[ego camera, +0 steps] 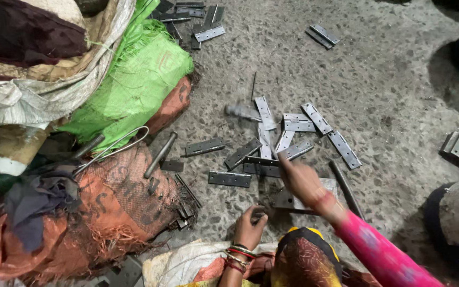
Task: The person sits on the floor and assembles metal hinges by hand. They pick up hinge plates and pins, insert the pins into the plates, and place the finished hinges into a blue bucket. The person also uses a metal rod to adjust the components on a metal block.
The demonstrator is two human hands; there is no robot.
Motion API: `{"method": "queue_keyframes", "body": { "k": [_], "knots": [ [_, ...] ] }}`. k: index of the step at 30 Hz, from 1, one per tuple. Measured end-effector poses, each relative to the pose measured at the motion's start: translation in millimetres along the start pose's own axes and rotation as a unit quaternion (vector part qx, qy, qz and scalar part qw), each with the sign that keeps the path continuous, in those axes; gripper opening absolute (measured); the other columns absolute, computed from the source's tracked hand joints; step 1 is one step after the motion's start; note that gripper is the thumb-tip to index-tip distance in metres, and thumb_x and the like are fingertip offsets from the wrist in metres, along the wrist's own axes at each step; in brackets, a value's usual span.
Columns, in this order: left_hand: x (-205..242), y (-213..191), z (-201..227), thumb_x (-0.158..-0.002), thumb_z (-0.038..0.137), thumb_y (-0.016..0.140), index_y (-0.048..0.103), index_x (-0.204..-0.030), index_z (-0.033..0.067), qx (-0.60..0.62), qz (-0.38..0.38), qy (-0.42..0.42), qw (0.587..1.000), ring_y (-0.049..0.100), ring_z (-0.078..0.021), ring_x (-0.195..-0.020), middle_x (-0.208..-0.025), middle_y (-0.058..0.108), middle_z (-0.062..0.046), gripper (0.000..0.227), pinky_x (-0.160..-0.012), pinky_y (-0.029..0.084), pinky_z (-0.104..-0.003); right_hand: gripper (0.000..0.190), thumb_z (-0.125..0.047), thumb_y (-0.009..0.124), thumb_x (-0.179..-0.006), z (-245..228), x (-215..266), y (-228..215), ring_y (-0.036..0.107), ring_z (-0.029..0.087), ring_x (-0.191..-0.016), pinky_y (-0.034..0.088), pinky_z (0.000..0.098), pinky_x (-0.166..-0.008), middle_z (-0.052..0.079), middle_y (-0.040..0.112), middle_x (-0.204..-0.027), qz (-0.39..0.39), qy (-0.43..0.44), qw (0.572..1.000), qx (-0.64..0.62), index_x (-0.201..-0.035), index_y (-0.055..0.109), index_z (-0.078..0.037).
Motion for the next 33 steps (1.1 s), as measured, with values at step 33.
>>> {"method": "queue_keyframes", "body": {
  "k": [33],
  "knots": [
    [1, 6, 17, -0.088, 0.024, 0.074, 0.07, -0.114, 0.0062, -0.061, 0.012, 0.096, 0.993, 0.077, -0.0272, -0.092, -0.102, 0.078, -0.013, 0.032, -0.081, 0.06, -0.038, 0.05, -0.037, 0.052, -0.104, 45, 60, -91, 0.062, 0.04, -0.066, 0.048, 0.0525, -0.062, 0.022, 0.065, -0.078, 0.061, 0.1, 0.992, 0.037, -0.151, 0.049, -0.02]
  ]
}}
Point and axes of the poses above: each hand's wrist, its own x-axis away from the middle knuckle, its own y-axis out of the palm, z = x × y, the point moved 7 cm from there along -x, towards the middle knuckle
